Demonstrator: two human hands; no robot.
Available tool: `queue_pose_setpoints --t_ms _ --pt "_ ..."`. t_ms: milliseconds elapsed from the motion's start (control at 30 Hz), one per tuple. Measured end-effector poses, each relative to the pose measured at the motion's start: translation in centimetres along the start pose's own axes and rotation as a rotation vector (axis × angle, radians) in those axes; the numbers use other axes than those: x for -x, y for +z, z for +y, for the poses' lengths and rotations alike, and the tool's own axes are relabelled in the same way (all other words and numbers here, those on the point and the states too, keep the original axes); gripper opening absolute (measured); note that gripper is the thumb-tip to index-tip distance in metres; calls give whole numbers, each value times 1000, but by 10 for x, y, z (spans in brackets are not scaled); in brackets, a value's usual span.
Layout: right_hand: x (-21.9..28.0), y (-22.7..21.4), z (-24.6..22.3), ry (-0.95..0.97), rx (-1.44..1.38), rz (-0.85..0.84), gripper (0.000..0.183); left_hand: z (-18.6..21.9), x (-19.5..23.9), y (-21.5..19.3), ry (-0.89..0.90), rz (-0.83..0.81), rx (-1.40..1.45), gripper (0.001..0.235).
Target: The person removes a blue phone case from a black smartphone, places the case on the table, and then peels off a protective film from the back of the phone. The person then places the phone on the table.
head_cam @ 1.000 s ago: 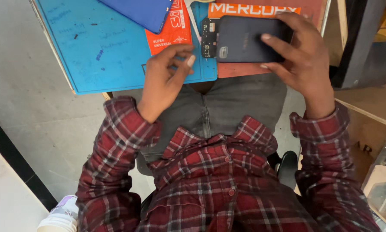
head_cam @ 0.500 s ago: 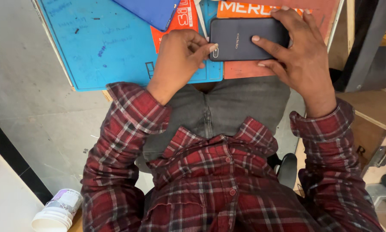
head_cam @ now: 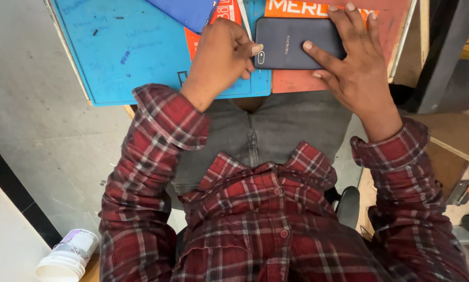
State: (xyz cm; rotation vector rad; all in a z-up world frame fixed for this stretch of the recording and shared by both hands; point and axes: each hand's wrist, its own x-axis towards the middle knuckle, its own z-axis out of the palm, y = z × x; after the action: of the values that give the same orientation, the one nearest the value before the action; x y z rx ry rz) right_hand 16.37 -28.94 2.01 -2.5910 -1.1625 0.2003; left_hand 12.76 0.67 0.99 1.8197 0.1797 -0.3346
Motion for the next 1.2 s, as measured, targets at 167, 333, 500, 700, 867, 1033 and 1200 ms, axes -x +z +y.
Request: queue_pose_setpoints --t_ms 167,333,500,700,867,1033,1200 --pt "2 4 1 34 -50 -10 52 -5 -1 -5 14 -47 90 22" --pt "3 5 0 47 -31 -17 53 -3 -4 -4 10 -32 1 22" --pt "2 0 -4 13 6 -11 55 3 0 -2 -12 16 -49 22" --pt "-1 -5 -6 -29 59 25 56 -1 10 2 46 98 -212 30" --pt "-2 -11 -2 -88 44 116 58 -4 22 6 192 187 -404 30" --pt "-4 -15 1 -151 122 158 52 2 35 -1 272 216 -347 23" --pt "-9 -25 6 -197 53 184 43 11 39 -12 724 226 -422 43"
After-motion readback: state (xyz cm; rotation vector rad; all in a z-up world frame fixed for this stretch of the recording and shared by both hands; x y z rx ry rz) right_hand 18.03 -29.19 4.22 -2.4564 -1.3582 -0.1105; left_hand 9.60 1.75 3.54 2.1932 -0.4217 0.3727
